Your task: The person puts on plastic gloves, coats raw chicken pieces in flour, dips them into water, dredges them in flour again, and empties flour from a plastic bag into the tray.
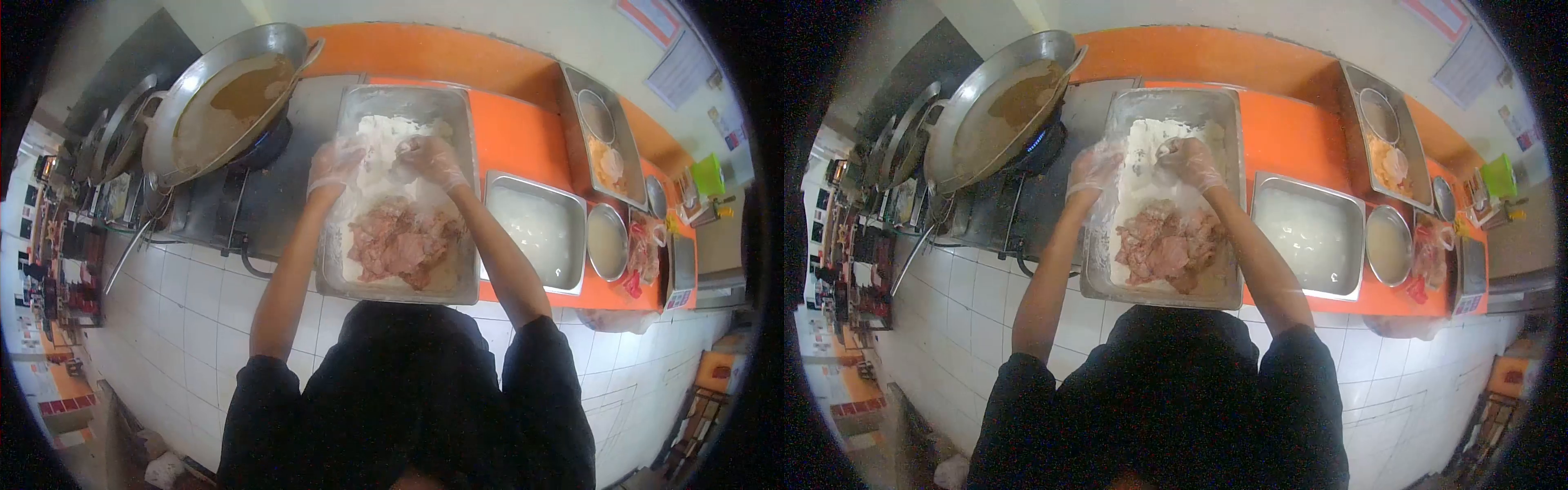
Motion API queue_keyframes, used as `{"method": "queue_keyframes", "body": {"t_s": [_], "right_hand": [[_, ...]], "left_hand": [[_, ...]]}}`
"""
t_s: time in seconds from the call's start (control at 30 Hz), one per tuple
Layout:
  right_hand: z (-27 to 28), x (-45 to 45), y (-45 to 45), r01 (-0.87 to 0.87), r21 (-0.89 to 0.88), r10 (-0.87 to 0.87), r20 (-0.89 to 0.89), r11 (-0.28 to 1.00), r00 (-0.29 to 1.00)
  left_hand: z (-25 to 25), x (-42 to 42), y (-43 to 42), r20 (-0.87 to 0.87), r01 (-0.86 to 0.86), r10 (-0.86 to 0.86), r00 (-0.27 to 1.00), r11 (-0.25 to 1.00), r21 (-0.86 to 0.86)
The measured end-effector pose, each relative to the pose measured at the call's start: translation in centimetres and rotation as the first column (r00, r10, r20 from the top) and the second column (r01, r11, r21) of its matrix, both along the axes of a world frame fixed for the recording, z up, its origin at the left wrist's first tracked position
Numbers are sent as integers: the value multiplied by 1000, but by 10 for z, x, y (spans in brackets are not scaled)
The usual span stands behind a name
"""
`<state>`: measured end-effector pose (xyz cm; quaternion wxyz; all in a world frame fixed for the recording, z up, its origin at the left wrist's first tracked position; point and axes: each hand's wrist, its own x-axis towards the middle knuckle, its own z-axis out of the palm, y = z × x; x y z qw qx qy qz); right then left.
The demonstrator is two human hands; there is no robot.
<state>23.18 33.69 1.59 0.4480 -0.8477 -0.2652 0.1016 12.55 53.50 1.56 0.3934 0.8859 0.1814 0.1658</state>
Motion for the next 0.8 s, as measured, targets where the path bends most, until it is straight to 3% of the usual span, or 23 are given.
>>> {"method": "queue_keyframes", "body": {"t_s": [0.1,0.2,0.27,0.33,0.4,0.43,0.5,0.6,0.67,0.7,0.77,0.8], "right_hand": [[17,-2,-14,-57,-109,71,132,992,989],[54,7,-52,-11,-23,15,169,1000,985],[82,7,-88,-14,-72,23,133,997,991],[101,7,-125,10,-160,8,110,987,994],[109,6,-161,51,-281,-23,103,958,994],[102,8,-178,59,-346,-44,51,936,998],[76,4,-208,74,-511,100,306,856,947],[25,-6,-247,92,-717,278,381,691,882],[-34,-9,-277,176,-813,331,410,556,850],[-47,-19,-284,212,-805,265,412,554,872],[-65,-48,-286,281,-787,135,416,549,900],[-68,-61,-286,293,-747,25,382,597,924]], "left_hand": [[-22,-17,-3,-112,49,-50,992,999,-8],[-34,-52,-31,-101,28,-8,995,978,206],[-91,-71,-32,-92,-2,38,995,933,360],[-22,-80,-60,-508,70,-85,857,996,-48],[3,-87,-79,-622,-11,-73,780,991,-130],[4,-92,-85,-587,19,-107,802,988,-154],[2,-107,-91,-518,79,-176,837,976,-203],[-72,-117,-77,-640,130,-49,767,988,80],[-73,-114,-73,-750,475,-265,606,877,74],[-71,-112,-74,-798,623,-342,497,781,53],[-17,-101,-92,-830,592,-346,438,806,-24],[-15,-100,-93,-828,572,-358,432,819,-55]]}}
